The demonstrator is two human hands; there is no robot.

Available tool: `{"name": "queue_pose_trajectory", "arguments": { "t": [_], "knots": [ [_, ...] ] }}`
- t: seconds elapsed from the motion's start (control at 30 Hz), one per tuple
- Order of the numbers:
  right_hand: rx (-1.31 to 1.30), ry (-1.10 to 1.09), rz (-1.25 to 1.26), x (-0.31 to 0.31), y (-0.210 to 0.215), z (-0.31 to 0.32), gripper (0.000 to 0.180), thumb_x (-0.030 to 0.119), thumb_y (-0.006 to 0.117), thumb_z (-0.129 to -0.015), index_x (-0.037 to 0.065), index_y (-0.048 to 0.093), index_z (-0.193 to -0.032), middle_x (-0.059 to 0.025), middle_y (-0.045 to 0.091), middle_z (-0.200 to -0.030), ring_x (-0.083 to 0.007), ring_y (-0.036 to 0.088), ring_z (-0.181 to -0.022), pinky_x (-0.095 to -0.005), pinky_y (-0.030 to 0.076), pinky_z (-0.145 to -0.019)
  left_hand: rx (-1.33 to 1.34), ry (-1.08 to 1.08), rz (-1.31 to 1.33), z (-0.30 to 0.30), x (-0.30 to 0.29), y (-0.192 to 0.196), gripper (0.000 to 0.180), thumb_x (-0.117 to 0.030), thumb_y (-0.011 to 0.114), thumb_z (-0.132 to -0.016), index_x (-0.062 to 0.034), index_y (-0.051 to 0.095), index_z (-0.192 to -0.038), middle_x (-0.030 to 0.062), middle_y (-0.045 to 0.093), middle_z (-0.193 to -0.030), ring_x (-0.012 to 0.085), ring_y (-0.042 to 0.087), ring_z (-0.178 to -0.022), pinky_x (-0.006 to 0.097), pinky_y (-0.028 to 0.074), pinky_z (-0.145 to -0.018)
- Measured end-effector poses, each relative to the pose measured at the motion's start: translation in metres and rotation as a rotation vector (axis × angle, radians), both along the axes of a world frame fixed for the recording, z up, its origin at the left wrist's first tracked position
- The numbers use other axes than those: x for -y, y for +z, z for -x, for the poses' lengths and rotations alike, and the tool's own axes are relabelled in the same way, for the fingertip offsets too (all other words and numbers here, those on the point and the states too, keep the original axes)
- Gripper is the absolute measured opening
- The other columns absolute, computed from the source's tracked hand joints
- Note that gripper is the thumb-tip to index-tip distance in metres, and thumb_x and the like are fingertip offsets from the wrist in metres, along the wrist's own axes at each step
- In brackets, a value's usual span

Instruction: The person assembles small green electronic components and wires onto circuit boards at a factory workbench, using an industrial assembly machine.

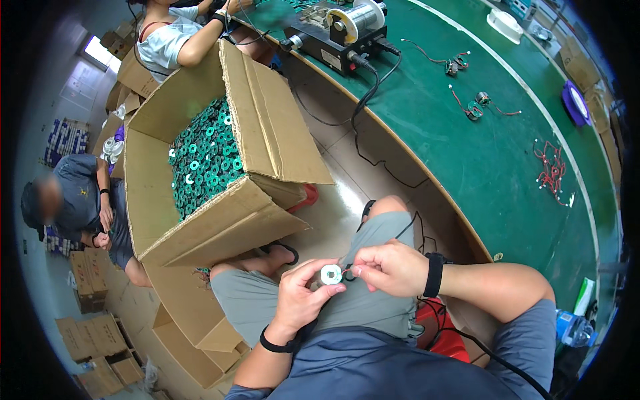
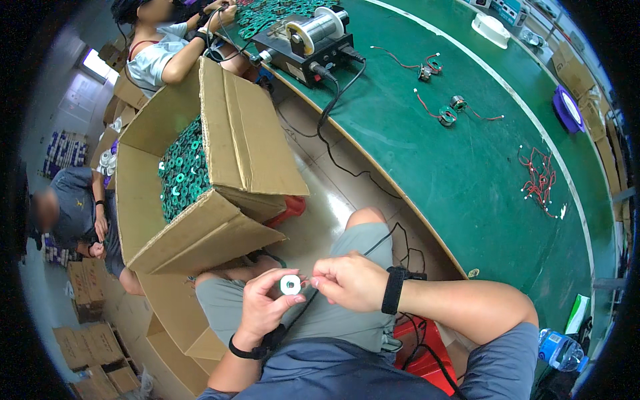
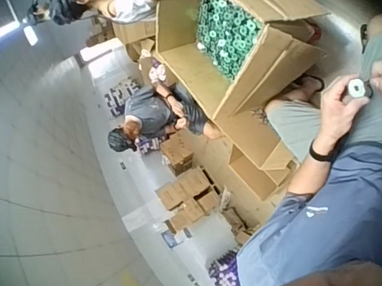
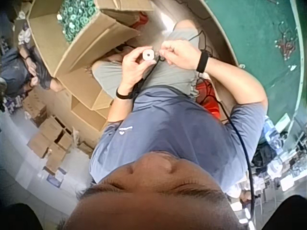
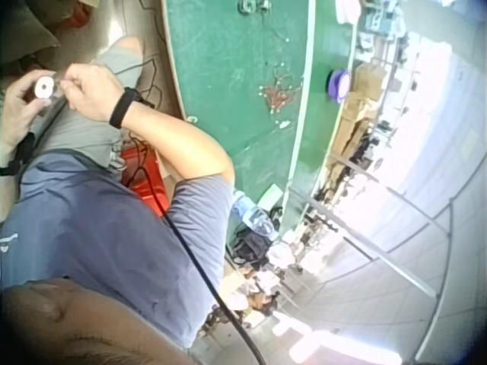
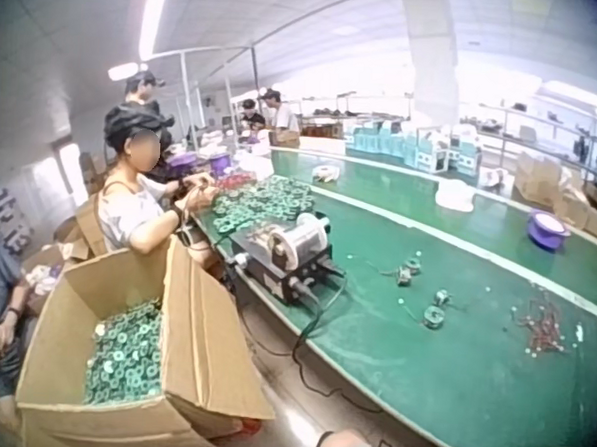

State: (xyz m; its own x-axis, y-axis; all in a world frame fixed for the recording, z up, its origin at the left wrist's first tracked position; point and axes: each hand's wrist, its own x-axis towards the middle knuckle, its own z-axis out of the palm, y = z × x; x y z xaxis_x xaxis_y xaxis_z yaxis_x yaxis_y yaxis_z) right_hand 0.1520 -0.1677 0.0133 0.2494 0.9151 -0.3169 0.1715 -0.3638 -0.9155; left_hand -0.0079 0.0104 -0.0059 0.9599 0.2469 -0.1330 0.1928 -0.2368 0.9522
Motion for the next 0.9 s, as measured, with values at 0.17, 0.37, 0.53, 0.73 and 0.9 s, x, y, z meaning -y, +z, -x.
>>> {"name": "queue_pose_trajectory", "arguments": {
  "t": [0.17, 0.37, 0.53, 0.73, 0.9],
  "knots": [
    [0.104, 0.006, -0.165, -0.002, -0.005, 0.007, 0.015, 0.020, 0.058, -0.097, 0.006, 0.063, -0.097, -0.0156, 0.067, -0.072, -0.0351, 0.067, -0.064, -0.0447, 0.052, -0.060, 0.034, 0.079, -0.012, 0.002, -0.003, 0.004, 0.045, -0.014, 0.087, -0.073, -0.0036, 0.071, -0.113, 0.0063, 0.070, -0.093, 0.0142, 0.063, -0.079, 0.027, 0.050, -0.070],
    [0.079, -0.058, -0.046, 0.002, 0.010, 0.006, 0.015, 0.015, 0.055, -0.098, 0.006, 0.066, -0.096, -0.0114, 0.070, -0.077, -0.0310, 0.070, -0.073, -0.0412, 0.055, -0.067, 0.069, -0.048, -0.058, 0.002, 0.001, 0.001, 0.041, -0.014, 0.081, -0.081, -0.0048, 0.069, -0.119, 0.0058, 0.066, -0.095, 0.0157, 0.059, -0.081, 0.028, 0.048, -0.072],
    [0.302, -0.010, -0.183, 0.006, 0.009, 0.011, 0.011, 0.012, 0.060, -0.091, 0.005, 0.067, -0.088, -0.0144, 0.069, -0.077, -0.0335, 0.069, -0.073, -0.0435, 0.055, -0.066, 0.109, 0.026, -0.056, 0.003, 0.007, -0.001, 0.037, -0.016, 0.078, -0.084, -0.0040, 0.068, -0.118, 0.0067, 0.066, -0.092, 0.0147, 0.057, -0.074, 0.027, 0.047, -0.067],
    [0.394, 0.005, -0.284, 0.001, 0.002, 0.005, 0.009, 0.012, 0.062, -0.087, 0.006, 0.069, -0.087, -0.0139, 0.069, -0.074, -0.0338, 0.068, -0.071, -0.0434, 0.055, -0.066, 0.094, 0.000, -0.072, 0.005, 0.002, -0.002, 0.036, -0.016, 0.078, -0.085, -0.0047, 0.068, -0.118, 0.0060, 0.067, -0.093, 0.0160, 0.057, -0.075, 0.028, 0.047, -0.069],
    [0.494, 0.108, -0.284, -0.001, -0.003, 0.004, 0.010, 0.015, 0.063, -0.086, 0.007, 0.070, -0.086, -0.0120, 0.069, -0.075, -0.0319, 0.069, -0.071, -0.0433, 0.055, -0.068, 0.111, 0.018, -0.040, 0.006, 0.001, -0.007, 0.035, -0.017, 0.077, -0.086, -0.0055, 0.068, -0.118, 0.0041, 0.067, -0.093, 0.0138, 0.056, -0.075, 0.027, 0.047, -0.069]
  ]
}}
